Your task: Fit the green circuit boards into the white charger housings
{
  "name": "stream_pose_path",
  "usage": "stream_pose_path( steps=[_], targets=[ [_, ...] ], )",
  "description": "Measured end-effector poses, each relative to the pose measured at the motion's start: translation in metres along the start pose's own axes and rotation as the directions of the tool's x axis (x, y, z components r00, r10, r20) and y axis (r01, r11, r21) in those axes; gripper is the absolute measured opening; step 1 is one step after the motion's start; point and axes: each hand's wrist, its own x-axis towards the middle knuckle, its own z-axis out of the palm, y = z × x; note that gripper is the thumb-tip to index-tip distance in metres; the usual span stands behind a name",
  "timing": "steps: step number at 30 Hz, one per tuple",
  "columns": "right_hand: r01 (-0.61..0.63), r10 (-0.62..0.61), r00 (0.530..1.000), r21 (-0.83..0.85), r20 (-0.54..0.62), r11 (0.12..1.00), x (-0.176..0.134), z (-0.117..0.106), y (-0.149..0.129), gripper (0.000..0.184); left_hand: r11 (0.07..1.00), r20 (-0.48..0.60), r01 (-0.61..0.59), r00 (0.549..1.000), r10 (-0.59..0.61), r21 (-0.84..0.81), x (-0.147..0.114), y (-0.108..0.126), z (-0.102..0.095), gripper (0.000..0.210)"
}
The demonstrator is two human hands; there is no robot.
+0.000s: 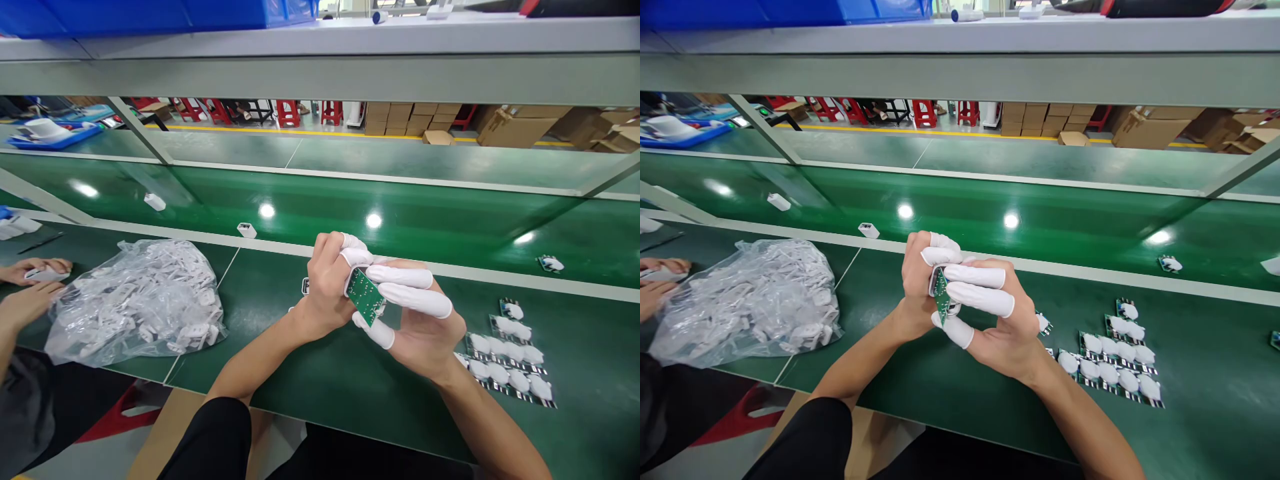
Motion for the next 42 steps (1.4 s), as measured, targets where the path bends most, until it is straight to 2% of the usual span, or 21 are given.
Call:
stream_pose_path(
  steps=[17,24,26,28,32,34,36,38,40,42],
  targets=[
    [0.004,-0.004,1.000,-0.021,0.010,1.000,0.003,0.000,0.000,0.083,0.999,0.020,-0.005,1.000,0.005,0.036,-0.001,0.000,0.000,0.012],
    [-0.033,0.026,0.999,-0.212,-0.039,0.977,0.000,0.005,0.003,0.073,1.000,0.042,0.018,0.999,-0.019,0.023,-0.004,0.001,0.002,0.001],
    [-0.038,0.031,0.999,-0.248,-0.033,0.968,0.001,0.005,0.003,0.070,0.999,0.059,0.032,0.998,-0.034,0.026,-0.006,0.000,0.003,0.004],
    [-0.066,0.065,0.998,-0.259,-0.013,0.964,0.003,0.006,0.002,0.066,0.999,0.073,0.041,0.996,-0.043,0.032,-0.008,-0.003,0.005,0.006],
    [-0.212,0.223,0.975,-0.256,0.018,0.943,0.007,0.006,-0.003,0.055,0.998,0.101,0.040,0.994,-0.045,0.052,-0.011,-0.008,0.009,0.009],
    [-0.243,0.256,0.967,-0.258,0.017,0.935,0.008,0.004,-0.001,0.056,0.997,0.098,0.069,0.993,-0.072,0.035,-0.011,-0.007,0.011,0.009],
    [-0.185,0.198,0.980,-0.255,0.025,0.949,0.008,-0.001,0.003,0.070,0.982,0.097,0.186,0.978,-0.183,-0.030,-0.011,-0.004,0.014,0.016],
    [-0.044,0.069,0.995,-0.291,0.073,0.956,0.009,-0.008,0.009,0.084,0.930,0.126,0.345,0.935,-0.331,-0.123,-0.010,0.000,0.015,0.025],
    [0.105,-0.049,0.986,-0.355,0.162,0.929,0.011,-0.015,0.013,0.087,0.872,0.180,0.451,0.889,-0.420,-0.193,-0.010,0.003,0.015,0.028],
    [0.192,-0.106,0.968,-0.402,0.228,0.895,0.014,-0.018,0.014,0.084,0.843,0.212,0.484,0.872,-0.442,-0.236,-0.010,0.003,0.015,0.028]
  ],
)
